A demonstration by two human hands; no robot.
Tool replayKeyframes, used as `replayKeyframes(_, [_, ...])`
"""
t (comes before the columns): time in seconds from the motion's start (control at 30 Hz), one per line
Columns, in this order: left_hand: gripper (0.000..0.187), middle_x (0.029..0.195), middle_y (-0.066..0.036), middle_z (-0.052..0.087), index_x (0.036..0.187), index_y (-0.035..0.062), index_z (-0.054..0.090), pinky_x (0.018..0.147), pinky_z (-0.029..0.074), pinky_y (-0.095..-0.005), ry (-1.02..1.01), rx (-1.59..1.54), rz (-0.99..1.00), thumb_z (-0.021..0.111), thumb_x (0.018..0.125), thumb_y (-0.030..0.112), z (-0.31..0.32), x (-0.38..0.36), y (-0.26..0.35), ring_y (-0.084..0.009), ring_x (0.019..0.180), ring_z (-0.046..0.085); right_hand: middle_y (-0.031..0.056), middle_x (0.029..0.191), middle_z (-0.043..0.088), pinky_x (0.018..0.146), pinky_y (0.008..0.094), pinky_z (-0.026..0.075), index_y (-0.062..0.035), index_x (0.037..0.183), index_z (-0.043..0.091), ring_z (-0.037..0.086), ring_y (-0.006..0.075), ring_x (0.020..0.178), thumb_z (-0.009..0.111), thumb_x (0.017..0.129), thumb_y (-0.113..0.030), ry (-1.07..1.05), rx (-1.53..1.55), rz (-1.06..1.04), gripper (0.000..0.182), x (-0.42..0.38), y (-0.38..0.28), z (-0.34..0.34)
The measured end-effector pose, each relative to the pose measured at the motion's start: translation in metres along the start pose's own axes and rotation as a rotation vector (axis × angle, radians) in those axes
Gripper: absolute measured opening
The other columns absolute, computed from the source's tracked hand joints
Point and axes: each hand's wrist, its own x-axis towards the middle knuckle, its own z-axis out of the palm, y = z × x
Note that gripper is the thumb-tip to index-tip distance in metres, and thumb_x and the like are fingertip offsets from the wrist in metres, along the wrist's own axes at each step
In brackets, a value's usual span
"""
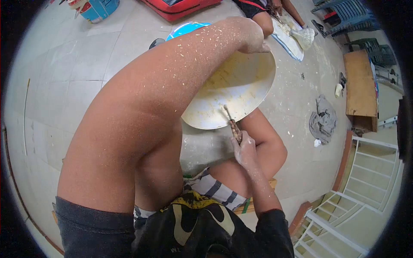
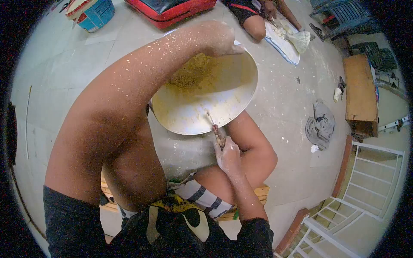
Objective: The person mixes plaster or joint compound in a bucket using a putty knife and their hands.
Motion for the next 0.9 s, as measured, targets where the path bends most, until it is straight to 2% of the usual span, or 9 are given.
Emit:
replayKeyframes(0.03, [0.063, 0.094, -0.027, 0.067, 0.086, -0.0029, 0.072, 0.084, 0.05, -0.0488, 0.003, 0.008, 0.004, 0.05, 0.091, 0.056, -0.001, 0.0, 0.0, -0.0413, 0.09, 0.065, 0.0314, 0.09, 0.062, 0.076, 0.052, 0.048, 0.0033, 0.106, 0.053, 0.061, 0.0469, 0.088, 0.06, 0.092, -0.027, 0.001, 0.0, 0.0, 0.034, 0.001, 0.0, 0.002])
replayKeyframes(0.1, [0.063, 0.094, -0.027, 0.067, 0.086, -0.0024, 0.072, 0.084, 0.05, -0.0489, 0.004, 0.016, 0.009, 0.05, 0.091, 0.056, -0.001, 0.001, 0.001, -0.0412, 0.09, 0.065, 0.029, 0.093, 0.061, 0.075, 0.0524, 0.05, 0.0001, 0.122, 0.053, 0.062, 0.0457, 0.088, 0.06, 0.092, -0.023, 0.247, 0.11, -0.27, 0.039, 0.001, -0.004, 0.008])
replayKeyframes(0.13, [0.062, 0.093, -0.027, 0.067, 0.086, -0.0021, 0.072, 0.083, 0.051, -0.0486, 0.003, 0.019, 0.0, 0.051, 0.09, 0.056, -0.002, 0.002, 0.001, -0.041, 0.089, 0.065, 0.029, 0.093, 0.061, 0.075, 0.0524, 0.05, 0.0001, 0.122, 0.053, 0.062, 0.0457, 0.088, 0.06, 0.092, -0.023, 0.246, 0.113, -0.27, 0.039, -0.001, -0.011, 0.007])
replayKeyframes(0.2, [0.062, 0.092, -0.027, 0.067, 0.086, -0.0018, 0.072, 0.083, 0.051, -0.0484, 0.0, 0.02, -0.01, 0.051, 0.09, 0.056, 0.0, 0.003, -0.001, -0.0409, 0.089, 0.065, 0.0251, 0.094, 0.059, 0.073, 0.0501, 0.051, -0.0111, 0.135, 0.051, 0.061, 0.0427, 0.086, 0.061, 0.091, -0.019, 0.13, -0.053, -0.122, 0.046, -0.006, -0.026, 0.0])
replayKeyframes(0.43, [0.063, 0.084, -0.027, 0.066, 0.082, -0.0043, 0.07, 0.079, 0.051, -0.0482, 0.118, 0.106, 0.135, 0.051, 0.091, 0.055, -0.001, 0.022, -0.033, -0.042, 0.082, 0.065, 0.0186, 0.09, 0.057, 0.067, 0.0459, 0.053, -0.0155, 0.136, 0.053, 0.062, 0.0361, 0.076, 0.061, 0.09, -0.017, 0.282, -0.157, -0.382, 0.047, -0.009, -0.027, 0.009])
replayKeyframes(0.5, [0.064, 0.084, -0.028, 0.066, 0.082, -0.0054, 0.07, 0.079, 0.051, -0.0484, 0.105, 0.066, 0.207, 0.05, 0.091, 0.054, 0.003, 0.025, -0.043, -0.0425, 0.081, 0.065, 0.0183, 0.091, 0.058, 0.065, 0.0455, 0.054, -0.0157, 0.136, 0.053, 0.062, 0.0355, 0.075, 0.061, 0.089, -0.017, 0.246, -0.193, -0.329, 0.047, -0.012, -0.032, 0.001])
replayKeyframes(0.57, [0.039, 0.1, -0.02, 0.067, 0.101, 0.0061, 0.069, 0.086, 0.048, -0.0433, 0.189, 0.15, 0.157, 0.046, 0.094, 0.037, -0.011, 0.011, -0.034, -0.0349, 0.098, 0.063, 0.018, 0.091, 0.058, 0.063, 0.0451, 0.054, -0.0158, 0.135, 0.053, 0.063, 0.0349, 0.073, 0.06, 0.089, -0.016, 0.209, -0.227, -0.279, 0.047, -0.015, -0.04, -0.008])
replayKeyframes(0.67, [0.045, 0.103, -0.016, 0.069, 0.1, 0.0133, 0.073, 0.087, 0.049, -0.0436, 0.08, 0.236, 0.119, 0.046, 0.092, 0.048, -0.003, 0.04, -0.049, -0.033, 0.1, 0.065, 0.0172, 0.088, 0.057, 0.059, 0.0442, 0.054, -0.0163, 0.134, 0.054, 0.063, 0.034, 0.069, 0.06, 0.089, -0.016, 0.178, -0.306, -0.26, 0.046, -0.023, -0.046, -0.025])
replayKeyframes(0.9, [0.04, 0.102, -0.016, 0.069, 0.101, 0.0151, 0.072, 0.085, 0.049, -0.0433, -0.031, 0.162, 0.166, 0.046, 0.093, 0.044, -0.006, 0.041, -0.064, -0.0338, 0.097, 0.065, 0.0157, 0.083, 0.056, 0.064, 0.0461, 0.05, -0.0174, 0.131, 0.057, 0.06, 0.0351, 0.071, 0.061, 0.089, -0.015, 0.096, -0.345, -0.19, 0.043, -0.03, -0.052, -0.048])
